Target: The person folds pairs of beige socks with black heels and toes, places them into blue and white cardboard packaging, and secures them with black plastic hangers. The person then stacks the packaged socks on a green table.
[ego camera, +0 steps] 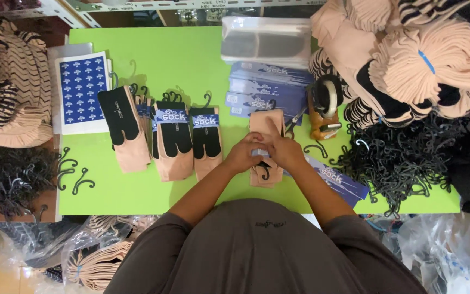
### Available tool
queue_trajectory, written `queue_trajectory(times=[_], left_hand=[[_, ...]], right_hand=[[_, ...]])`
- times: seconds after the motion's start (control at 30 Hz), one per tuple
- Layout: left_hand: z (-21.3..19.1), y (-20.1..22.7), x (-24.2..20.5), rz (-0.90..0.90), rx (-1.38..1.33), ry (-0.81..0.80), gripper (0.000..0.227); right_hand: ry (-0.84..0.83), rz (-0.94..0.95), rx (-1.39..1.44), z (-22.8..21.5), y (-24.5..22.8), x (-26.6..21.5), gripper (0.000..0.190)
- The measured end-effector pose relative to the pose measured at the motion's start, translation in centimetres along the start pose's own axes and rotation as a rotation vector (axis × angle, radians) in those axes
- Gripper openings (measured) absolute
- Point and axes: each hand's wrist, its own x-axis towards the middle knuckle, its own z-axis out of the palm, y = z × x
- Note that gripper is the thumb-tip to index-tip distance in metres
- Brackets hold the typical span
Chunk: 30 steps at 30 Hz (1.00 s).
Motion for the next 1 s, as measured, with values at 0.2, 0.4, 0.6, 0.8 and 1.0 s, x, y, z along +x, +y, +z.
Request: queue_trajectory(times=[0.2, 0.4, 0.6, 0.8, 1.0], left_hand=[[0.6, -0.9, 0.3, 0.014, -0.032, 0.028, 0.039], [0.1, -0.1, 0.1, 0.001, -0.062, -0.027, 0.037], [0.2, 0.1, 0.1, -0.056, -0.058, -0.051, 0.039], [2.0, -4.9, 1.3, -0.006, -0.243, -0.007, 0.042], [-9.5, 10.4, -0.3, -0.496, -1.083, 0.019, 0.044]], right_hand=[[-0.046, 0.19, -0.179, 1.7, 1.9, 1.1, 0.052], [0.096, 0.211, -0.086, 4.8, 5.6, 1.0, 0.103], [0.106, 0.322, 0.267, 6.9, 9.0, 1.3, 0.12], [0.587, -0.664, -0.485, 10.5, 14.2, 3.5, 0.045], [0.465, -0.624, -0.204, 4.4, 9.4, 4.7, 0.031]])
